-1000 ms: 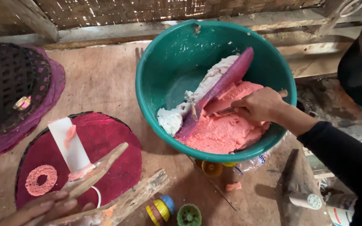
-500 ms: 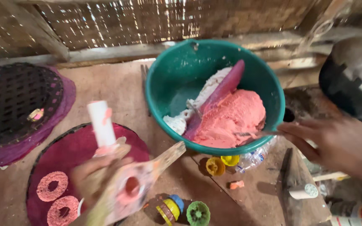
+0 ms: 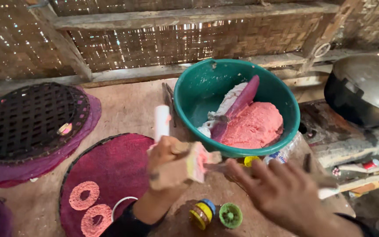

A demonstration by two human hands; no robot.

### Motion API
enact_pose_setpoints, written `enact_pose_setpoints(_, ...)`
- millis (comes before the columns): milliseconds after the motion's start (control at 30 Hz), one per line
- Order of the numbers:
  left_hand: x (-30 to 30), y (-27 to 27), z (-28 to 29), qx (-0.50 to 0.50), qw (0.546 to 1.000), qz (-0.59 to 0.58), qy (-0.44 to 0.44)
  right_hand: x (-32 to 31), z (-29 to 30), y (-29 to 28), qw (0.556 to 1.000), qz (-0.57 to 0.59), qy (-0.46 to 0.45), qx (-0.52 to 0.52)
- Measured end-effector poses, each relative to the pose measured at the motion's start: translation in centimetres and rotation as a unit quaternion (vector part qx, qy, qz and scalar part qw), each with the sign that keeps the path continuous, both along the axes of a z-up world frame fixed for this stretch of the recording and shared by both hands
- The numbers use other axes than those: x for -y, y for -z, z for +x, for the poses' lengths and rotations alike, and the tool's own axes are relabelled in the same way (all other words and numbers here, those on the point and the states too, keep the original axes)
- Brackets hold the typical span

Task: The person uses a wooden extruder tool to press pink paste through a circular metal ring onto a pink mesh mat, forming decorative lace-like circles. They repeatedly load the tool with paste from a green basin and extrude new circles onto the mat.

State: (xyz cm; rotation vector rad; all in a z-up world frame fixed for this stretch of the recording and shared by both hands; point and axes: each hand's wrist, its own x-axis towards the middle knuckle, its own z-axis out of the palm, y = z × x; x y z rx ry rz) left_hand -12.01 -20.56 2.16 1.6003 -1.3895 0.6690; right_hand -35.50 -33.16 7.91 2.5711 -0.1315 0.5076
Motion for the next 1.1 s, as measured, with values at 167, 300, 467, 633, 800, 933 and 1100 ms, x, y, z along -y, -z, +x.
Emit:
enact_pose_setpoints(167,-2.3,0.7,2.6,-0.209,0.976,-0.001,0.064,-3.3,-0.2,-0.1,0.999,-0.017,0.037,-0.033)
enact_pose_setpoints(300,-3.3,2.1,4.3,-0.289,0.948,-0.045,0.124,-4.1,-2.1,0.0,0.990,0.037,0.134,0.016)
enact_pose_setpoints(467,-3.7,3.7,4.6,-0.260,0.962,-0.080,0.028,-3.8,-2.6,2.3,0.957,0.180,0.223,0.053)
enact_pose_setpoints(633,-3.8,2.7,5.3,0.116,0.988,-0.105,0.010,-3.9,-1.6,0.0,0.911,0.263,0.313,-0.060)
enact_pose_setpoints(800,-4.2,0.7,3.1,0.087,0.995,-0.023,0.035,-6.4,1.7,0.6,0.960,0.151,0.211,-0.110)
enact_pose_setpoints(933,-4.7,-0.5,3.0,0.057,0.996,0.001,0.062,-7.6,2.8,3.0,0.997,0.040,0.033,0.059)
enact_pose_setpoints(1100,-4.6,1.7,6.2,-0.081,0.996,0.009,0.042,-7.4,-1.3,2.0,0.982,0.141,0.108,0.064)
